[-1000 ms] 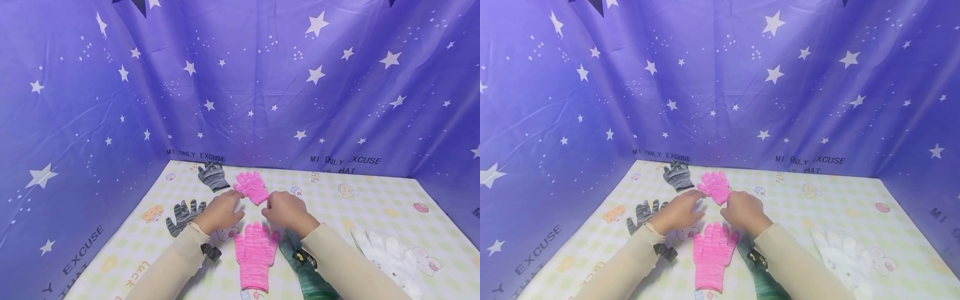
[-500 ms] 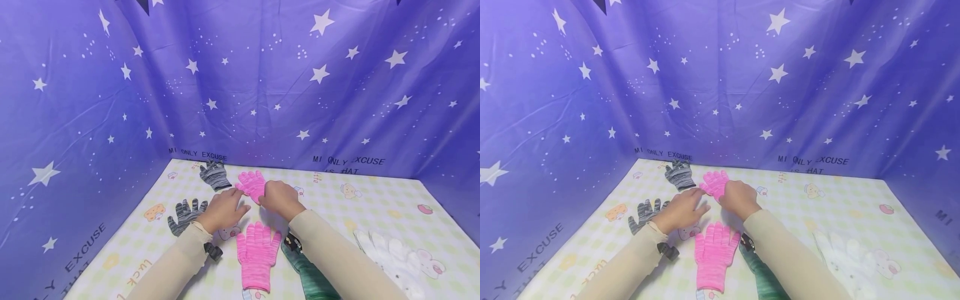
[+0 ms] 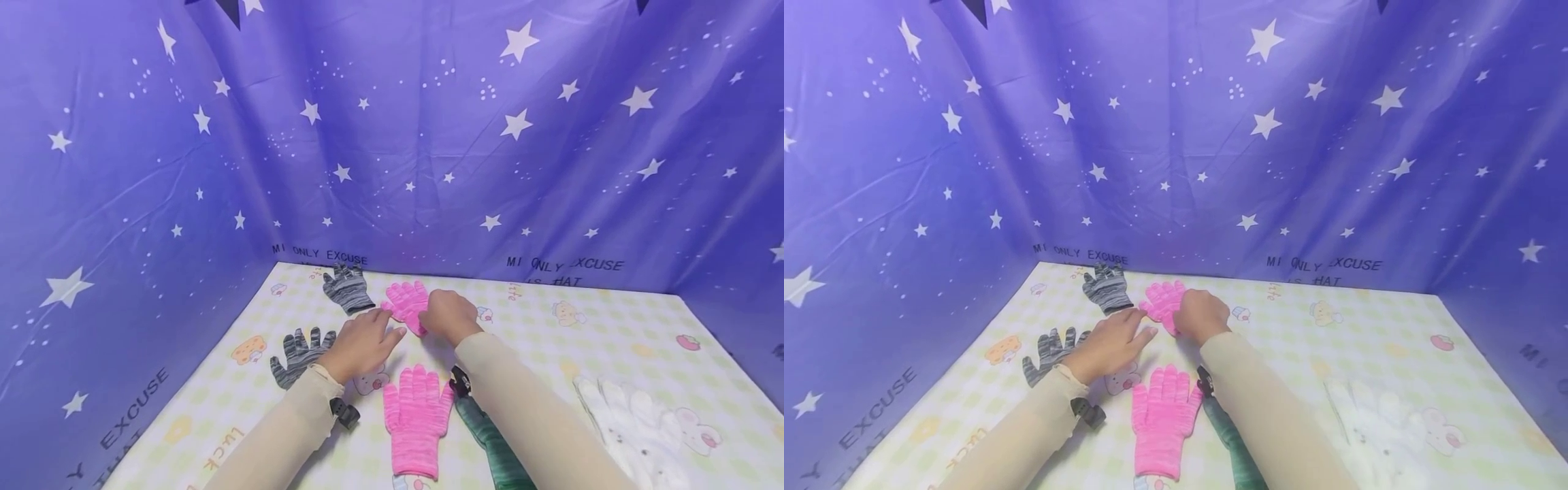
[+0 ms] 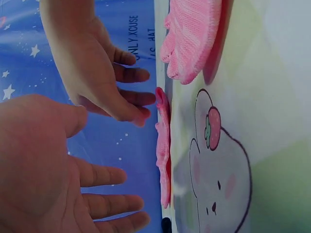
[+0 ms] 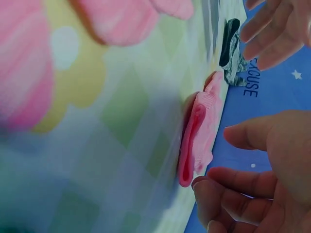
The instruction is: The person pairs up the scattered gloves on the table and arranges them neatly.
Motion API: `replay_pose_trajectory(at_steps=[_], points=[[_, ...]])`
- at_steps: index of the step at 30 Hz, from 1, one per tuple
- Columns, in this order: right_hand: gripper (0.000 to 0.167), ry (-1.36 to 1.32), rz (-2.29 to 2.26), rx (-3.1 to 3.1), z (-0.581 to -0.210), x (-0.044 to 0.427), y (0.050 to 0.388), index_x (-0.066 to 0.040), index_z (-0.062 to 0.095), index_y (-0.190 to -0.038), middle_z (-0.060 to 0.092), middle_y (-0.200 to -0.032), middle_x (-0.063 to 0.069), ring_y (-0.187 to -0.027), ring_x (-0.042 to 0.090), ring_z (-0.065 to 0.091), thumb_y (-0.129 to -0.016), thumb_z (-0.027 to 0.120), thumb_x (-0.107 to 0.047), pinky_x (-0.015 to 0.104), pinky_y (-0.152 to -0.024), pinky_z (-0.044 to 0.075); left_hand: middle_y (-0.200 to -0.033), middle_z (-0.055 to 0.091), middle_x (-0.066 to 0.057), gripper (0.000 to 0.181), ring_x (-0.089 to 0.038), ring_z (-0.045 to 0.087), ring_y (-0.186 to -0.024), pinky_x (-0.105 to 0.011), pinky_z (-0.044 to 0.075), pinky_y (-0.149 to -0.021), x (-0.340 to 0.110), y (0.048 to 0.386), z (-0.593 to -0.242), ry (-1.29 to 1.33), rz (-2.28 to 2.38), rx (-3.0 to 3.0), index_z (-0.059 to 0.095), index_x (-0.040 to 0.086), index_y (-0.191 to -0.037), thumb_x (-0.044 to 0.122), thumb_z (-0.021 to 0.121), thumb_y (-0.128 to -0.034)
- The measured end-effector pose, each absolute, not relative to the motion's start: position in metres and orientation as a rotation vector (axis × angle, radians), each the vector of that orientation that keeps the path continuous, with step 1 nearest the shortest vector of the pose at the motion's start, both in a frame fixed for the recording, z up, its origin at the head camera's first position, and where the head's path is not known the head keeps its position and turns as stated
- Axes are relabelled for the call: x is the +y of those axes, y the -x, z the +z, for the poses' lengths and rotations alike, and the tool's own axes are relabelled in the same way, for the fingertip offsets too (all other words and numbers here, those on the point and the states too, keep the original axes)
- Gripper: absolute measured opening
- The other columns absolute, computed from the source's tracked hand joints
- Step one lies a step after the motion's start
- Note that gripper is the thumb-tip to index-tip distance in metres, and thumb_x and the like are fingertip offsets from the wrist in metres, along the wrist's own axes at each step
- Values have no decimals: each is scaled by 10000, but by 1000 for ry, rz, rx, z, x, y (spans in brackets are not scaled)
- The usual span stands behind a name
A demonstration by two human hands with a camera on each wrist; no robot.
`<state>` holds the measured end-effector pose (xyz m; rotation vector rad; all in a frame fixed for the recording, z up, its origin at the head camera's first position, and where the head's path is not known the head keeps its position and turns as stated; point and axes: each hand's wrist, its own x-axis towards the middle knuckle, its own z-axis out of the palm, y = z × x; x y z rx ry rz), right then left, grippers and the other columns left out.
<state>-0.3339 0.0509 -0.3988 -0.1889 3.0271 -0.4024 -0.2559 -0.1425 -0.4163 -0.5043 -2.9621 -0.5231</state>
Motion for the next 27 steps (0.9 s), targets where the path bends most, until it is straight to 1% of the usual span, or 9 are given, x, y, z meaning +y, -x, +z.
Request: replay_pose_trajectory(at_steps=[3, 7, 12, 16, 21, 24, 27], points=[[280, 173, -441, 3006, -402, 45, 336, -177, 653, -711, 664, -795, 60, -713, 232, 601, -918, 672, -365, 394, -604, 472, -1554, 495, -186, 672, -370, 476, -1440, -585, 393, -1140, -145, 255, -419, 494, -528, -2957, 457, 52, -1533, 540, 339, -1085], [330, 150, -453, 3005, -409, 39, 341, -173, 640, -682, 657, -770, 62, -706, 231, 597, -934, 668, -383, 386, -601, 461, -1533, 516, -189, 660, -379, 498, -1418, -590, 408, -1125, -148, 254, -421, 491, -533, -2938, 481, 49, -1512, 534, 363, -1080], [375, 113, -452, 3012, -415, 34, 348, -172, 626, -692, 651, -773, 57, -721, 227, 607, -951, 653, -440, 378, -591, 467, -1512, 534, -197, 629, -389, 515, -1398, -591, 419, -1112, -149, 254, -421, 494, -549, -2919, 510, 45, -1482, 511, 390, -1078], [407, 65, -447, 3019, -416, 33, 352, -171, 649, -699, 669, -800, 65, -738, 234, 628, -965, 640, -478, 395, -606, 493, -1510, 530, -206, 615, -397, 516, -1393, -596, 423, -1106, -148, 255, -422, 512, -559, -2910, 523, 43, -1467, 503, 396, -1079], [379, 9, -429, 3032, -416, 36, 356, -166, 684, -774, 692, -876, 77, -773, 242, 641, -977, 648, -484, 422, -663, 528, -1520, 519, -210, 626, -396, 508, -1402, -599, 425, -1105, -145, 256, -421, 521, -558, -2913, 542, 50, -1456, 518, 369, -1079], [339, -12, -431, 3035, -417, 38, 359, -151, 709, -846, 712, -919, 85, -784, 243, 646, -981, 659, -458, 428, -682, 537, -1558, 472, -225, 645, -401, 467, -1438, -606, 408, -1121, -143, 256, -419, 520, -570, -2934, 553, 57, -1458, 533, 339, -1079], [283, -22, -436, 3032, -419, 40, 362, -138, 724, -879, 728, -950, 90, -789, 242, 649, -984, 673, -396, 428, -680, 542, -1591, 420, -247, 640, -420, 414, -1474, -626, 388, -1132, -141, 255, -417, 520, -608, -2943, 563, 58, -1455, 529, 342, -1082]])
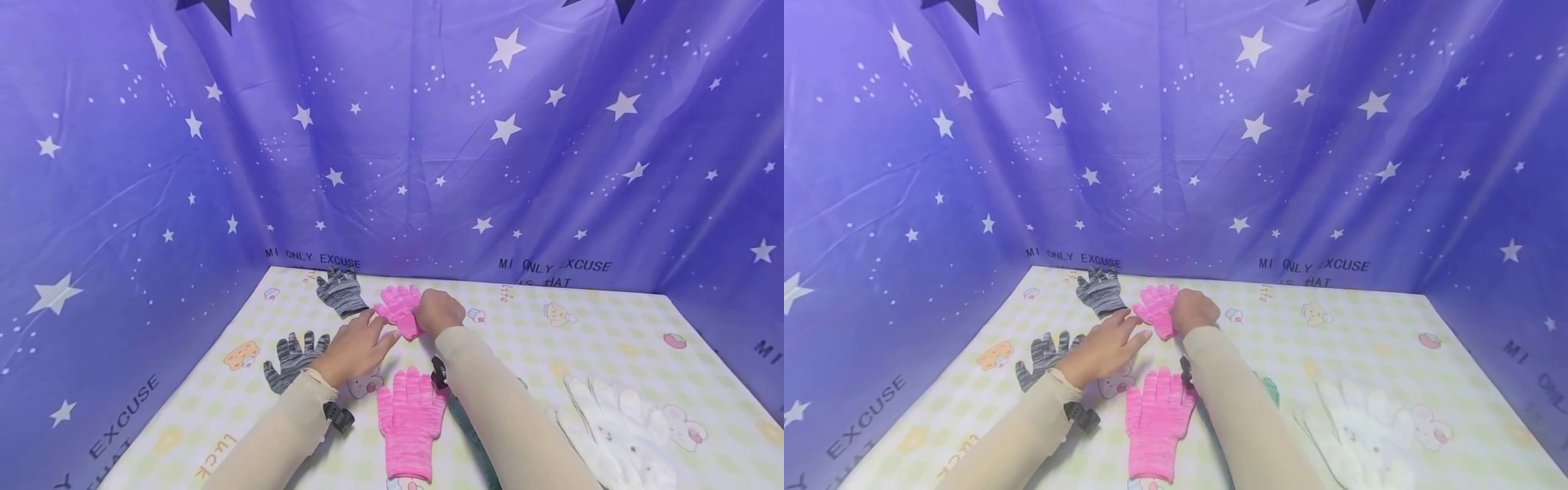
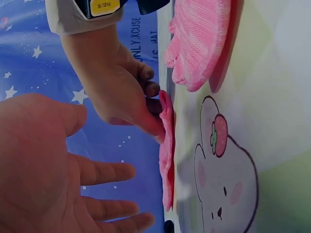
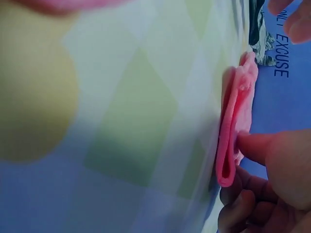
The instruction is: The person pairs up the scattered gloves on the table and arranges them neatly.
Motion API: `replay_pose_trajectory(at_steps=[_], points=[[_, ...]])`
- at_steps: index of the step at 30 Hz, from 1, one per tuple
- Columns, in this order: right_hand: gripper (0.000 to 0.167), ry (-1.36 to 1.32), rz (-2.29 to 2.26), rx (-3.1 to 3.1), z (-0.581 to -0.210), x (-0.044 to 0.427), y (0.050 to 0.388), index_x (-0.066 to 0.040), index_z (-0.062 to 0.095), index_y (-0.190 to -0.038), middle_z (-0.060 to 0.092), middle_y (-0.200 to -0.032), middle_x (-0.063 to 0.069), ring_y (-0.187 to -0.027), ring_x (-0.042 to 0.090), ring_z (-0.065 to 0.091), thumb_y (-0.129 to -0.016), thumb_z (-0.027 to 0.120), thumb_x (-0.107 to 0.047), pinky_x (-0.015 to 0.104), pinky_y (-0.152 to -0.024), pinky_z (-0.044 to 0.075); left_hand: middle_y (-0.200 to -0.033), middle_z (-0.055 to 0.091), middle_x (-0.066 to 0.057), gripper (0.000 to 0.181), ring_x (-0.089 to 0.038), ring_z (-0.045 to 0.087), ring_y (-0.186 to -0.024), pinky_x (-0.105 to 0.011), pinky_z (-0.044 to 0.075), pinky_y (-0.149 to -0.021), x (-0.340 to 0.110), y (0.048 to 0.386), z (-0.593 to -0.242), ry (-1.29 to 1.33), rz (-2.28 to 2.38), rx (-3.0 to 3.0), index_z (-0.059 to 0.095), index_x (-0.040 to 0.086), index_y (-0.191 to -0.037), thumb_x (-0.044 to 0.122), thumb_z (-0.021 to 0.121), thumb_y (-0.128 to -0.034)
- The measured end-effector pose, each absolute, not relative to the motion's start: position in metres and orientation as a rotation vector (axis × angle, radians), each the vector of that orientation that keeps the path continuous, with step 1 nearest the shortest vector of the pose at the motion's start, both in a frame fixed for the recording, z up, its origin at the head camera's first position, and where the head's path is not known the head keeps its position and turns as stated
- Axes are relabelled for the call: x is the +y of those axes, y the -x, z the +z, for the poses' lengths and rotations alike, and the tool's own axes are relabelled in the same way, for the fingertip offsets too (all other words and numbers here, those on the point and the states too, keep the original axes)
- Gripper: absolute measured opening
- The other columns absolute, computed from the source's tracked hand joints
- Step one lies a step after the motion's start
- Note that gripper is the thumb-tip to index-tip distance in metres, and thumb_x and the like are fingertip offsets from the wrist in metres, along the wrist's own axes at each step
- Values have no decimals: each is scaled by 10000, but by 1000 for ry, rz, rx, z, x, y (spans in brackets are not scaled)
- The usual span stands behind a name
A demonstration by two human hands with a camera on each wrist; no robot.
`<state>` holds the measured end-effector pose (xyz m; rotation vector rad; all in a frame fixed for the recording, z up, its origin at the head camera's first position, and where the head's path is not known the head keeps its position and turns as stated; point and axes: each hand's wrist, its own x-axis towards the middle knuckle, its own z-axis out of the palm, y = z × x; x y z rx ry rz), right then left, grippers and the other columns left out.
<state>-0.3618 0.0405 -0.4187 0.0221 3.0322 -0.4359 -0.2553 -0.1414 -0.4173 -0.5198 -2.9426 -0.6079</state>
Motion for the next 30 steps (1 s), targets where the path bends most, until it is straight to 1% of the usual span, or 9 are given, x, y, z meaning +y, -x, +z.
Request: replay_pose_trajectory(at_steps=[4, 7, 9, 15, 18, 22, 27, 30], points=[[208, -14, -461, 3006, -420, 42, 364, -127, 710, -851, 718, -953, 94, -793, 247, 644, -988, 652, -272, 417, -663, 536, -1595, 411, -252, 628, -430, 387, -1489, -631, 374, -1141, -141, 255, -417, 510, -636, -2949, 565, 74, -1457, 528, 346, -1081], [195, -4, -485, 2993, -420, 42, 364, -121, 690, -820, 697, -928, 97, -787, 252, 640, -981, 611, -199, 404, -645, 522, -1587, 424, -249, 625, -428, 388, -1489, -631, 371, -1143, -141, 255, -417, 506, -643, -2955, 571, 89, -1455, 533, 344, -1078], [200, 2, -498, 2995, -419, 42, 363, -121, 677, -800, 688, -910, 97, -779, 252, 638, -975, 594, -176, 397, -631, 514, -1583, 428, -251, 625, -434, 393, -1485, -634, 372, -1141, -141, 255, -417, 506, -651, -2958, 576, 90, -1450, 535, 347, -1077], [227, 63, -517, 3035, -415, 44, 360, -137, 650, -753, 674, -856, 86, -767, 245, 629, -966, 602, -200, 387, -605, 490, -1584, 424, -254, 606, -452, 399, -1475, -642, 378, -1129, -142, 255, -417, 503, -666, -2967, 578, 79, -1446, 515, 368, -1080], [232, 87, -525, 3052, -412, 45, 358, -144, 642, -757, 672, -854, 79, -773, 240, 628, -968, 607, -233, 386, -606, 488, -1580, 426, -257, 609, -453, 420, -1460, -632, 393, -1123, -142, 255, -418, 506, -664, -2974, 579, 75, -1443, 515, 369, -1078], [246, 99, -527, 3069, -402, 46, 352, -150, 645, -770, 677, -878, 74, -789, 237, 631, -975, 609, -282, 390, -627, 494, -1567, 435, -269, 614, -470, 458, -1425, -624, 408, -1115, -142, 255, -418, 510, -659, -2978, 579, 67, -1440, 520, 371, -1080], [300, 137, -534, 3088, -389, 47, 344, -158, 628, -733, 663, -825, 60, -768, 230, 622, -988, 616, -315, 380, -628, 480, -1563, 443, -263, 634, -468, 473, -1412, -621, 412, -1112, -144, 256, -419, 506, -637, -2982, 580, 76, -1442, 546, 361, -1077], [328, 153, -506, 3113, -383, 48, 340, -164, 619, -703, 667, -818, 59, -756, 232, 624, -987, 622, -328, 382, -623, 486, -1561, 445, -265, 626, -468, 478, -1407, -623, 418, -1105, -144, 257, -419, 508, -635, -2978, 584, 67, -1436, 534, 366, -1081]])
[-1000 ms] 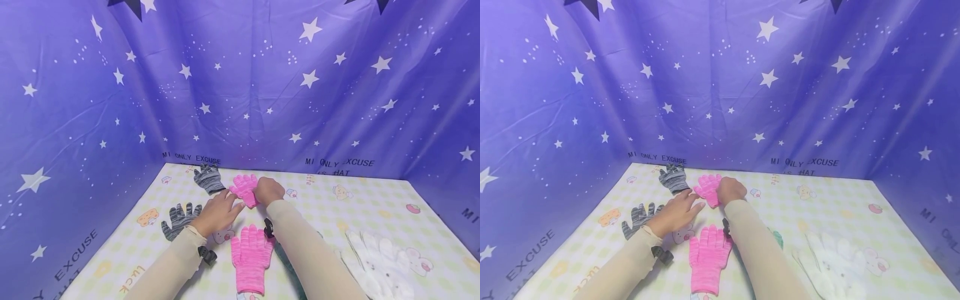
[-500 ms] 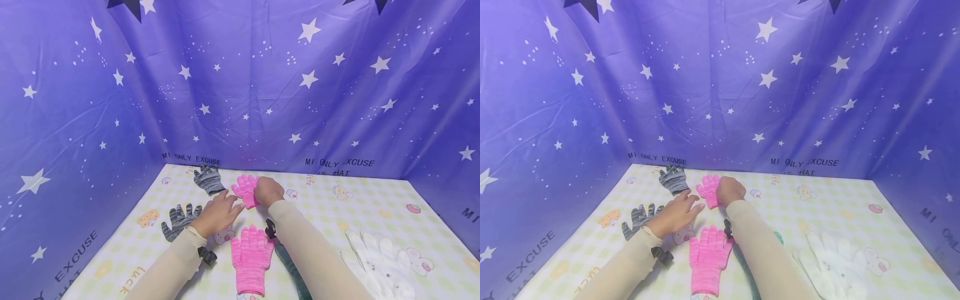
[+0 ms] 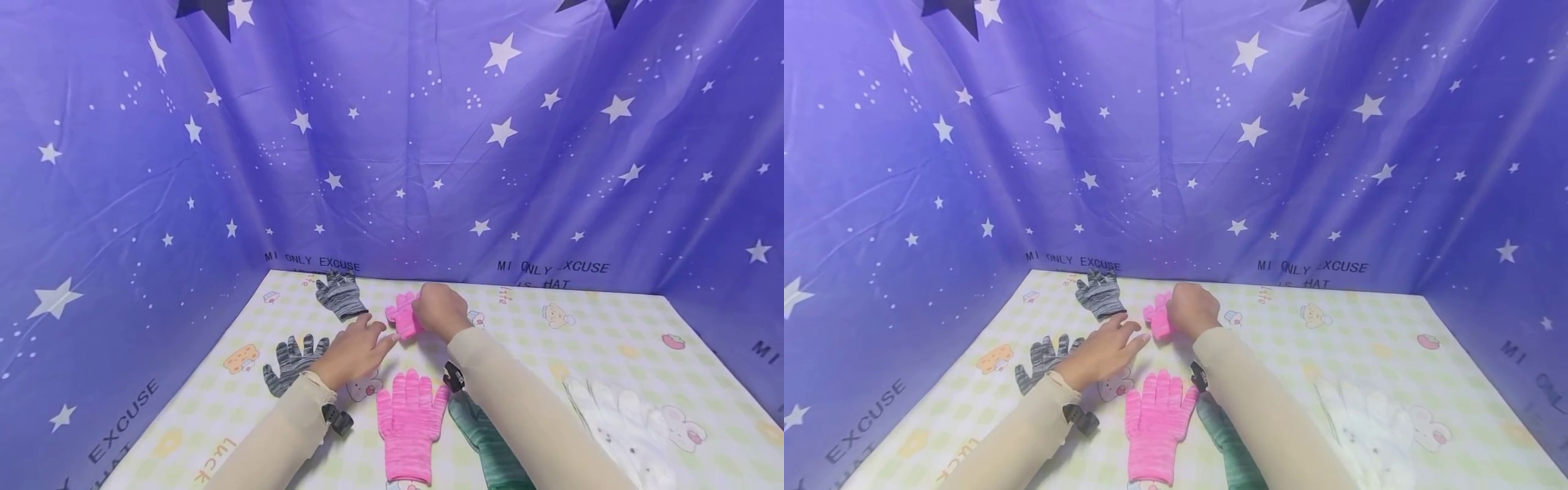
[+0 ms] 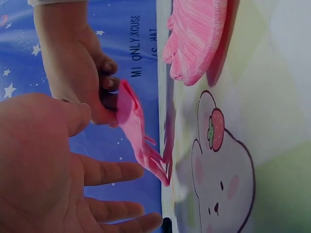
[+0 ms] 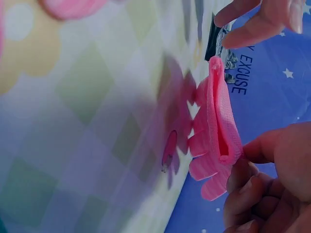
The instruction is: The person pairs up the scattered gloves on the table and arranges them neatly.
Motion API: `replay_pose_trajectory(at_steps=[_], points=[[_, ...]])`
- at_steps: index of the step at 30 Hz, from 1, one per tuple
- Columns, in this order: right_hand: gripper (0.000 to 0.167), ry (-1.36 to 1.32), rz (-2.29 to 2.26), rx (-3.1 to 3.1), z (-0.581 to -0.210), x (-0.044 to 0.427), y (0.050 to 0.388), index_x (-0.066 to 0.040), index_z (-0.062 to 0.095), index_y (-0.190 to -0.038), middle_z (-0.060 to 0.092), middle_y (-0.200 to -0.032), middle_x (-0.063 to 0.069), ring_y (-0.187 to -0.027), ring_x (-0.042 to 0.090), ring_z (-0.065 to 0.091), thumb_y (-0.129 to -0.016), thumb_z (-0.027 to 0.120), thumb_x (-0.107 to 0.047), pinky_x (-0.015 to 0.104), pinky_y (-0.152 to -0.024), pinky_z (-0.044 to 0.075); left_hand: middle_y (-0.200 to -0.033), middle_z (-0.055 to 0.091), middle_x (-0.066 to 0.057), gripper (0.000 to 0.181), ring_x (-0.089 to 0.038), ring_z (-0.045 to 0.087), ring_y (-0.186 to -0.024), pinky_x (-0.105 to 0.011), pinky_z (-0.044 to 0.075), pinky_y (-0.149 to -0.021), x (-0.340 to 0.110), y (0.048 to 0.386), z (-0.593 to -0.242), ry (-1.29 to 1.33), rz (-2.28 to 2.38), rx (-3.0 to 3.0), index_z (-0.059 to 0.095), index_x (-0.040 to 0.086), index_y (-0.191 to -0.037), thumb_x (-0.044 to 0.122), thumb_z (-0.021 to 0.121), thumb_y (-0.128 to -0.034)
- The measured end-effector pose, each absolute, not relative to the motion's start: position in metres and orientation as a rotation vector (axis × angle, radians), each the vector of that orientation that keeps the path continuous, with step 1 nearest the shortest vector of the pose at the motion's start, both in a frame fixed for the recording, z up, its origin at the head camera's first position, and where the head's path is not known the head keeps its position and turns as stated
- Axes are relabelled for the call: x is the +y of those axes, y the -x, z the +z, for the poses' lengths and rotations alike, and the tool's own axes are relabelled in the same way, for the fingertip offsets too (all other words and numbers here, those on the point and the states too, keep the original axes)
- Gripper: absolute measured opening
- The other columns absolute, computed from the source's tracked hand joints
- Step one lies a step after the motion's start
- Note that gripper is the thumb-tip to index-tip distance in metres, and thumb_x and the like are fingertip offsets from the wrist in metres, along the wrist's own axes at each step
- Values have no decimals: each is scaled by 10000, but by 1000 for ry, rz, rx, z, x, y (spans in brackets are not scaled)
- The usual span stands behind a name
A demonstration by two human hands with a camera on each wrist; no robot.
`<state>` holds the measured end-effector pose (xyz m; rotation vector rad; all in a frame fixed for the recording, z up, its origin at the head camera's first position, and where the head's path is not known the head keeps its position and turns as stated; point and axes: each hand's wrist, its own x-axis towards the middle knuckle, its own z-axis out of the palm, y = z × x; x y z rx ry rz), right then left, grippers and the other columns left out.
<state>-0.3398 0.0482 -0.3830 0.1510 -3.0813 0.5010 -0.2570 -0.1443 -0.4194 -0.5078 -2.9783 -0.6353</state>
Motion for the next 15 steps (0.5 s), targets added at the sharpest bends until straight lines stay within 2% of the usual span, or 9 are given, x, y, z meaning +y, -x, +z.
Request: replay_pose_trajectory(at_steps=[4, 9, 15], points=[[346, -163, 462, -3035, -375, 51, 334, -160, 604, -668, 674, -830, 82, -743, 251, 624, -973, 612, -324, 407, -610, 493, -1548, 456, -268, 600, -457, 494, -1396, -606, 425, -1106, -145, 258, -421, 517, -658, -2973, 583, 45, -1426, 496, 378, -1089], [356, -196, 479, -2990, -366, 54, 325, -159, 572, -630, 651, -755, 84, -684, 249, 604, -953, 603, -305, 405, -568, 468, -1445, 576, -203, 586, -391, 603, -1288, -540, 489, -1057, -145, 258, -420, 522, -639, -2953, 594, 48, -1405, 499, 394, -1088], [363, -273, 490, -2942, -364, 57, 316, -175, 516, -567, 542, -609, 35, -608, 221, 548, -921, 574, -229, 382, -532, 424, -1314, 669, -122, 466, -324, 681, -1152, -506, 546, -960, -147, 259, -417, 511, -603, -2890, 631, 83, -1344, 417, 574, -1024]])
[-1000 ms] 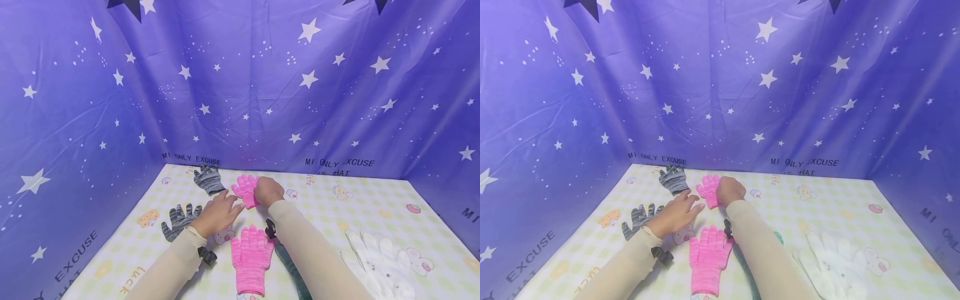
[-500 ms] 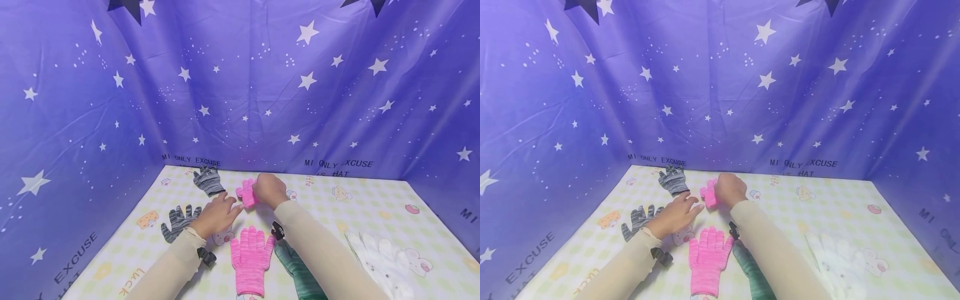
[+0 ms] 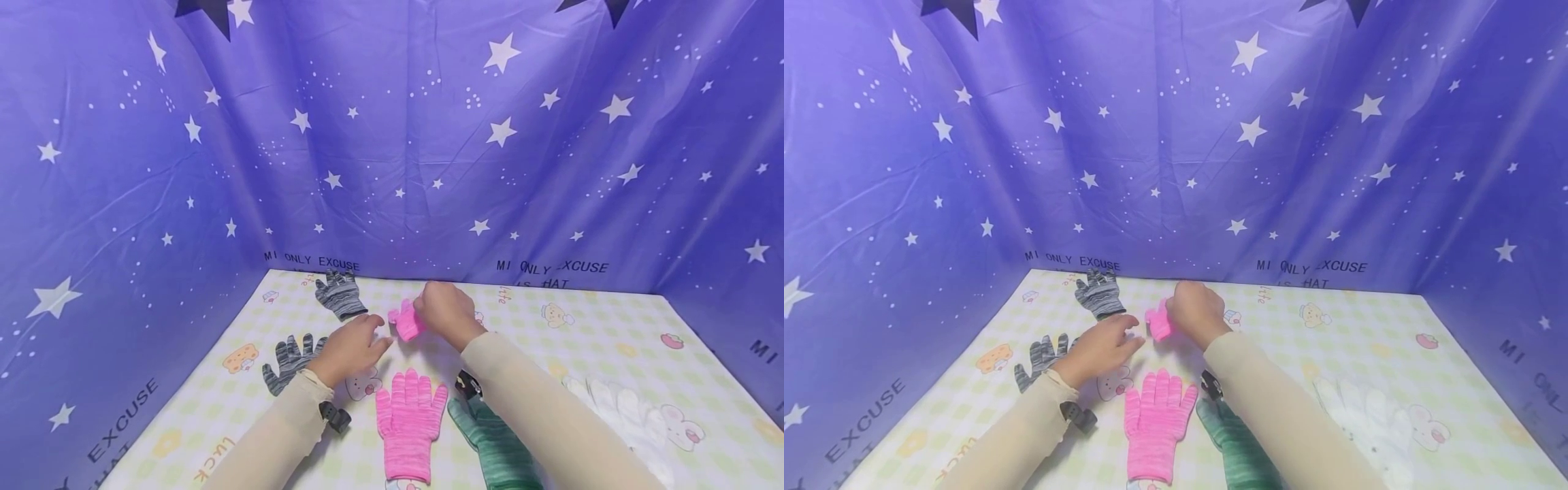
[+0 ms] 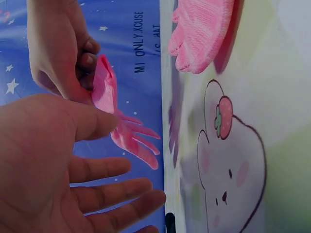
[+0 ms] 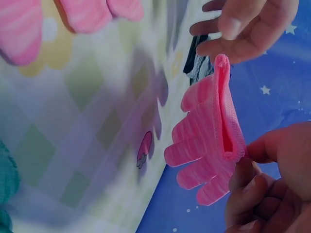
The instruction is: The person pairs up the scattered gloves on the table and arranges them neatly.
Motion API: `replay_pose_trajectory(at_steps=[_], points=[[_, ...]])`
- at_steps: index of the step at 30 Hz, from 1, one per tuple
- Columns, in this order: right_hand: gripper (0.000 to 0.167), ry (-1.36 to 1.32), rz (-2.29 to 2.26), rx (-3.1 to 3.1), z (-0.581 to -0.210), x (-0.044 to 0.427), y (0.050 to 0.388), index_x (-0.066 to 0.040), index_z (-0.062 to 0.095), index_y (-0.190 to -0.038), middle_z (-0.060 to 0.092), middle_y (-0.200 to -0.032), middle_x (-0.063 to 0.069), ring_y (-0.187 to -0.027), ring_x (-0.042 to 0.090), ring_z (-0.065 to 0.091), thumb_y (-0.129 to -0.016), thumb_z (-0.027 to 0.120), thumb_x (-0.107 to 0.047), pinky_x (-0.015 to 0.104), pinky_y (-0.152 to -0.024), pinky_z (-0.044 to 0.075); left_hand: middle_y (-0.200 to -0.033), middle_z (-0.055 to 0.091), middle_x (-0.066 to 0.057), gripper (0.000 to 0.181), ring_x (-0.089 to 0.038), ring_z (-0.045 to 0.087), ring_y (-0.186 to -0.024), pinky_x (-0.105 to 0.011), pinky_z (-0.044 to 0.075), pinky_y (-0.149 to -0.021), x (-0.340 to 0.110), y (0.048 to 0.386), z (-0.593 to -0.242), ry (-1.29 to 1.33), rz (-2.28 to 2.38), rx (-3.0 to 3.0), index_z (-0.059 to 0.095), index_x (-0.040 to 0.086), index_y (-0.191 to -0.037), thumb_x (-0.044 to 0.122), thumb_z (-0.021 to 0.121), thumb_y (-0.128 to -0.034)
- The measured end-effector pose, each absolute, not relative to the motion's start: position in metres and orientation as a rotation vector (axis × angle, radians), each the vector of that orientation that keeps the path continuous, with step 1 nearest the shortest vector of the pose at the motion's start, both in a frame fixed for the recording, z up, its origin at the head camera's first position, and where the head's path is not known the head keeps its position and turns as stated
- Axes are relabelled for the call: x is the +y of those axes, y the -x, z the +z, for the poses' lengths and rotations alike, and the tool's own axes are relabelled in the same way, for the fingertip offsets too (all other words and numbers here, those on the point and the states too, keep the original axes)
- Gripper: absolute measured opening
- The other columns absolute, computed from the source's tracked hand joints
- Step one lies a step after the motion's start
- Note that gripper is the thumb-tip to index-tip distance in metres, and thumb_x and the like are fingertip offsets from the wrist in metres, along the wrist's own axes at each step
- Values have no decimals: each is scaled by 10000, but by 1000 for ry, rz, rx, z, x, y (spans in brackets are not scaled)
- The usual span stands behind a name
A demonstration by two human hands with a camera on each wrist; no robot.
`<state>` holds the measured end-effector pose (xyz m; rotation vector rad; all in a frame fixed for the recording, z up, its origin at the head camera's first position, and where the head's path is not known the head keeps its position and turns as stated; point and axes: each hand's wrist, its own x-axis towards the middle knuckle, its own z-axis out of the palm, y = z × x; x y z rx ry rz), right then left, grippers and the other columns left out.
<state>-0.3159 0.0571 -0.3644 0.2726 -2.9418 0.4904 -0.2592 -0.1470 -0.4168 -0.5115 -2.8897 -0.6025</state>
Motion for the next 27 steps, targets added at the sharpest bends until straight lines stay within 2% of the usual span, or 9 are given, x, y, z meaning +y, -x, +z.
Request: replay_pose_trajectory(at_steps=[3, 8, 13, 22, 27], points=[[369, -306, 510, -2917, -362, 57, 309, -176, 492, -558, 480, -572, 12, -586, 214, 519, -916, 572, -212, 373, -528, 412, -1293, 679, -105, 405, -300, 693, -1116, -489, 556, -935, -148, 260, -415, 488, -609, -2853, 648, 94, -1310, 337, 640, -986], [359, -341, 551, -2877, -358, 55, 297, -176, 474, -575, 435, -557, -10, -562, 194, 474, -918, 579, -201, 351, -531, 388, -1222, 701, -95, 353, -255, 706, -1015, -459, 575, -836, -149, 260, -413, 449, -645, -2823, 658, 88, -1286, 257, 641, -976], [336, -369, 584, -2862, -358, 54, 287, -170, 470, -587, 415, -542, -22, -543, 170, 444, -901, 589, -187, 333, -516, 370, -1161, 702, -77, 335, -234, 706, -963, -436, 572, -778, -150, 261, -413, 414, -657, -2830, 660, 99, -1267, 242, 637, -965], [298, -420, 621, -2827, -363, 54, 276, -174, 474, -623, 408, -555, -31, -556, 156, 449, -895, 596, -181, 323, -546, 382, -1139, 705, -84, 339, -228, 693, -945, -432, 564, -777, -152, 261, -413, 405, -646, -2835, 659, 99, -1246, 238, 645, -937], [329, -451, 624, -2814, -365, 55, 272, -184, 453, -594, 365, -539, -45, -534, 135, 403, -892, 593, -180, 311, -520, 358, -1100, 702, -75, 310, -183, 650, -829, -396, 544, -716, -153, 261, -412, 402, -620, -2815, 673, 95, -1225, 194, 635, -934]])
